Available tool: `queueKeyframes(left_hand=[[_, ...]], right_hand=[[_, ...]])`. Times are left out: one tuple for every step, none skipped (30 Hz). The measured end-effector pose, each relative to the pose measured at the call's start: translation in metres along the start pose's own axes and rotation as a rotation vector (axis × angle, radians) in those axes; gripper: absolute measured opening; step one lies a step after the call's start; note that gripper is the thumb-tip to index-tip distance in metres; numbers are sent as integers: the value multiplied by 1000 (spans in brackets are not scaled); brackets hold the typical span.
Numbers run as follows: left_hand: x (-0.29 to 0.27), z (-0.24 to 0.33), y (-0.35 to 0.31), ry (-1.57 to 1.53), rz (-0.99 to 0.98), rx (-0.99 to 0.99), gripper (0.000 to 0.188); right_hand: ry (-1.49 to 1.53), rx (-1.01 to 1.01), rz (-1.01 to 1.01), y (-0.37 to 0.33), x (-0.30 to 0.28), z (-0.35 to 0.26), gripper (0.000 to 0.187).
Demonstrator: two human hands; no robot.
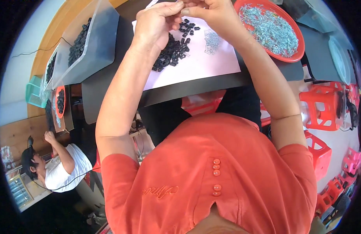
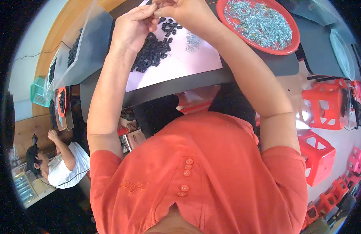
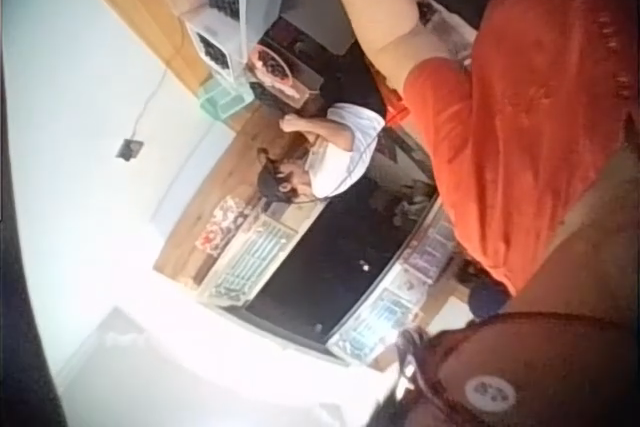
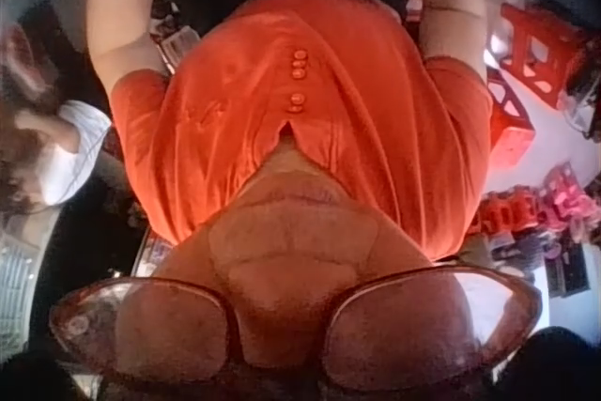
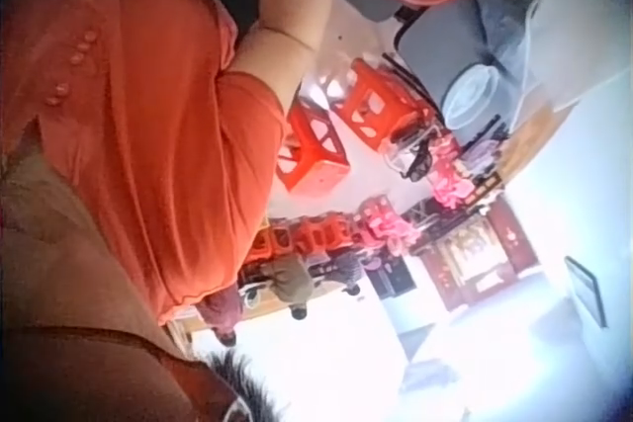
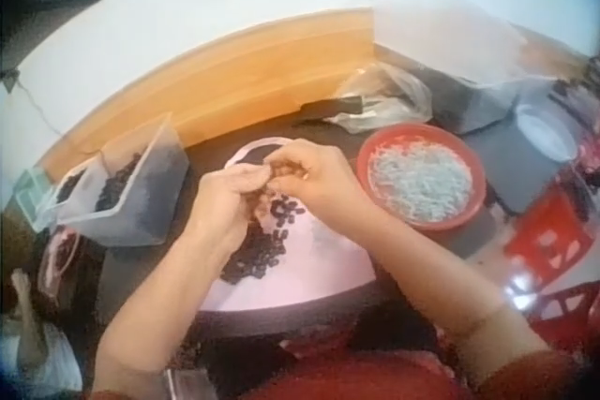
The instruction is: The recorder is manually assembling small silver jewelry components onto black plastic base pieces.
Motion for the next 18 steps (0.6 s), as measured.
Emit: queueKeyframes(left_hand=[[-2, -2, -1, -80, -23, -42, 17], [1, -2, -4, -163, -52, -87, 15], [2, -5, -2, -205, -27, -112, 21], [0, -4, -3, -208, -24, -110, 21], [0, -3, -5, -313, -89, -154, 20], [1, -2, -7, -417, -154, -197, 20], [2, -3, -8, -420, -150, -196, 20], [4, -5, -8, -470, -72, -197, 21], [7, -6, -8, -519, 6, -197, 23], [9, -5, -10, -525, 4, -201, 23], [16, -1, -14, -531, -2, -204, 22], [26, 4, -19, -527, 6, -158, 22], [24, 2, -17, -529, 2, -155, 22], [12, -2, -18, -533, 20, -181, 22], [11, -4, -18, -538, 12, -215, 22], [11, -4, -19, -538, 10, -214, 22], [11, -2, -22, -553, -27, -195, 20], [11, 0, -24, -566, -64, -175, 18]], right_hand=[[-70, -33, 34, -1, 3, -3, 21], [-72, -33, 30, -3, 4, -7, 21], [-163, -88, 66, -4, 5, -11, 21], [-252, -144, 103, -5, 5, -16, 21], [-252, -143, 98, -7, 7, -17, 21], [-302, -233, 97, -8, 10, -21, 21], [-351, -323, 96, -10, 13, -23, 21], [-351, -324, 92, -9, 15, -23, 21], [-362, -381, 132, -10, 18, -24, 21], [-372, -438, 171, -11, 20, -24, 21], [-375, -441, 170, -9, 20, -20, 21], [-289, -571, 228, -7, 19, -14, 20], [-201, -699, 286, -7, 16, -12, 19], [-433, -568, 250, -14, 23, -40, 16], [-435, -569, 250, -14, 21, -39, 16], [-440, -569, 235, -13, 19, -36, 13], [-442, -569, 219, -12, 20, -35, 11], [-442, -571, 217, -13, 21, -35, 11]])
Point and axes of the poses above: each hand's wrist, its own y-axis towards the middle knuckle, its own x-axis out of the palm, z = x × y, the point moved 2 cm from there along y, towards the middle knuckle
